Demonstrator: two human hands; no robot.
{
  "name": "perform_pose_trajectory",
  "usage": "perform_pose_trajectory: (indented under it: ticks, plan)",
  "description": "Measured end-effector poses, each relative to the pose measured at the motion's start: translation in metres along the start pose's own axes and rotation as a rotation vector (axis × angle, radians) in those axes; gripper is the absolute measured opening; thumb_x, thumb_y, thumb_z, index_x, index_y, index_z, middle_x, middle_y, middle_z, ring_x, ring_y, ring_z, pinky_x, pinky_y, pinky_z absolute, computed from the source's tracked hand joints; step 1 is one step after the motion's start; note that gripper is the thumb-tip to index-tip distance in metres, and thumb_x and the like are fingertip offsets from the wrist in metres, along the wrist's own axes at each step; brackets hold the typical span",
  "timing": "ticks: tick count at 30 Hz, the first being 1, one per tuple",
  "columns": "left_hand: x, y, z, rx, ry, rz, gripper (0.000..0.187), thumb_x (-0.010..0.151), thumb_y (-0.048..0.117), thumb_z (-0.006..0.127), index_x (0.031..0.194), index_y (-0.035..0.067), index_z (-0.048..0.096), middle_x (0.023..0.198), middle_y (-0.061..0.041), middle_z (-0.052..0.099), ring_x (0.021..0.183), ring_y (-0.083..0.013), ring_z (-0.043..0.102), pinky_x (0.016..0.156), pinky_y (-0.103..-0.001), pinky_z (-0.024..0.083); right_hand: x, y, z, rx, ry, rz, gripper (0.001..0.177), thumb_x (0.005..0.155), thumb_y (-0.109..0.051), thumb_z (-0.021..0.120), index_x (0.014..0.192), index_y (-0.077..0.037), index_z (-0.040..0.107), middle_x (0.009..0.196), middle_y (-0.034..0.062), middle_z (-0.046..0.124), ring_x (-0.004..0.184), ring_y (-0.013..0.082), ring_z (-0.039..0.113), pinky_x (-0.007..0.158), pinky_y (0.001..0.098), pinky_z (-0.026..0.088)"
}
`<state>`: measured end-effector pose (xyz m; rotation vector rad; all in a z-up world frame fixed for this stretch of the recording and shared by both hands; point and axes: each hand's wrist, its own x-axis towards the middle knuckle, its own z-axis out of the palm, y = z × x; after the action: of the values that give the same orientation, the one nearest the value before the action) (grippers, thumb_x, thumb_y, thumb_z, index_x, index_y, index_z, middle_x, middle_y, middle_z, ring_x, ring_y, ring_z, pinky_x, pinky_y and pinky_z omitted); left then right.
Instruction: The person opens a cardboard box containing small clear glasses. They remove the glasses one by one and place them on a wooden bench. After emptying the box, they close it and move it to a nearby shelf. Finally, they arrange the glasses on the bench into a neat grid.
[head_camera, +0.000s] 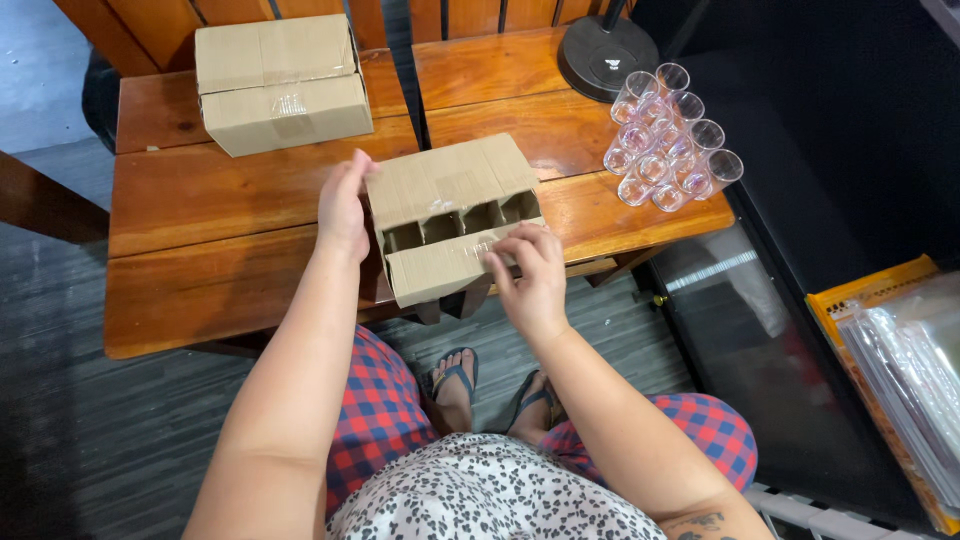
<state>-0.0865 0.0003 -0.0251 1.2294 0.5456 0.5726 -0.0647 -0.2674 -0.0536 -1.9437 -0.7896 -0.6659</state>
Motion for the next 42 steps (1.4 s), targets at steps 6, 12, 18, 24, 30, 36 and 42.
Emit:
perform_pose_trajectory:
  ticks: [6, 12, 18, 24, 30, 36, 42]
  plan:
    - [0.020, -0.052, -0.021, 0.059, -0.080, 0.109, 0.034, 0.084, 0.011, 0.087, 0.111, 0.011, 0.066, 0.141, -0.008, 0.056, 0.126, -0.0168, 0.051, 0.111, -0.033, 0.040, 0.010, -0.010, -0.019, -0.079, 0.064, 0.163, 0.049, 0.074, -0.022, 0.095, 0.116, -0.017, 0.070, 0.117, 0.0032, 0.059, 0.122, 0.0290, 0.058, 0.108, 0.0458, 0.045]
    - [-0.019, -0.025, -0.020, 0.097, -0.134, 0.155, 0.062, 0.086, 0.003, 0.081, 0.142, 0.007, 0.057, 0.147, -0.014, 0.050, 0.139, -0.0237, 0.043, 0.121, -0.040, 0.036, 0.036, -0.002, -0.033, 0.110, -0.154, 0.368, 0.060, 0.097, -0.014, 0.076, 0.152, -0.018, 0.051, 0.147, 0.0272, 0.048, 0.139, 0.0505, 0.048, 0.106, 0.0616, 0.049]
    - [-0.093, 0.006, -0.010, 0.284, -0.041, 0.071, 0.069, 0.099, 0.010, 0.071, 0.159, 0.007, 0.037, 0.165, -0.024, 0.033, 0.155, -0.0426, 0.026, 0.127, -0.056, 0.023, 0.042, 0.010, -0.040, 0.046, -0.442, 0.455, 0.044, 0.099, -0.036, 0.070, 0.142, -0.029, 0.064, 0.148, 0.0182, 0.056, 0.143, 0.0393, 0.048, 0.118, 0.0519, 0.040]
    - [-0.150, 0.029, -0.011, 0.698, -0.270, 0.064, 0.109, 0.077, 0.035, 0.090, 0.165, 0.026, 0.027, 0.171, -0.023, 0.018, 0.154, -0.0434, 0.027, 0.126, -0.052, 0.027, 0.059, 0.006, -0.065, 0.209, -0.605, 0.479, 0.087, 0.067, -0.028, 0.096, 0.145, -0.018, 0.061, 0.151, 0.0199, 0.055, 0.144, 0.0412, 0.047, 0.120, 0.0518, 0.038]
    - [-0.141, -0.003, -0.021, 0.808, -0.205, 0.243, 0.094, 0.080, 0.033, 0.089, 0.158, 0.025, 0.038, 0.166, -0.014, 0.032, 0.149, -0.0331, 0.041, 0.122, -0.044, 0.038, 0.055, 0.000, -0.071, 0.286, -0.618, 0.555, 0.089, 0.068, -0.015, 0.095, 0.148, -0.020, 0.058, 0.155, 0.0189, 0.052, 0.142, 0.0432, 0.047, 0.118, 0.0512, 0.042]
    - [-0.091, -0.011, -0.029, 0.699, -0.015, 0.698, 0.007, 0.096, 0.015, 0.075, 0.099, 0.016, 0.069, 0.097, -0.004, 0.058, 0.099, -0.0300, 0.061, 0.079, -0.038, 0.053, 0.023, 0.047, -0.046, 0.456, -0.261, 0.626, 0.073, 0.083, 0.004, 0.083, 0.149, -0.008, 0.055, 0.140, 0.0234, 0.060, 0.127, 0.0368, 0.062, 0.112, 0.0405, 0.051]
    - [-0.017, -0.024, -0.036, 0.258, -0.028, 0.108, 0.068, 0.101, 0.024, 0.078, 0.153, 0.005, 0.040, 0.154, -0.028, 0.040, 0.148, -0.0425, 0.039, 0.120, -0.057, 0.039, -0.039, 0.025, -0.034, 0.381, -0.045, 0.690, 0.017, 0.085, -0.007, 0.088, 0.086, -0.012, 0.071, 0.084, 0.0043, 0.073, 0.083, 0.0148, 0.073, 0.077, 0.0297, 0.060]
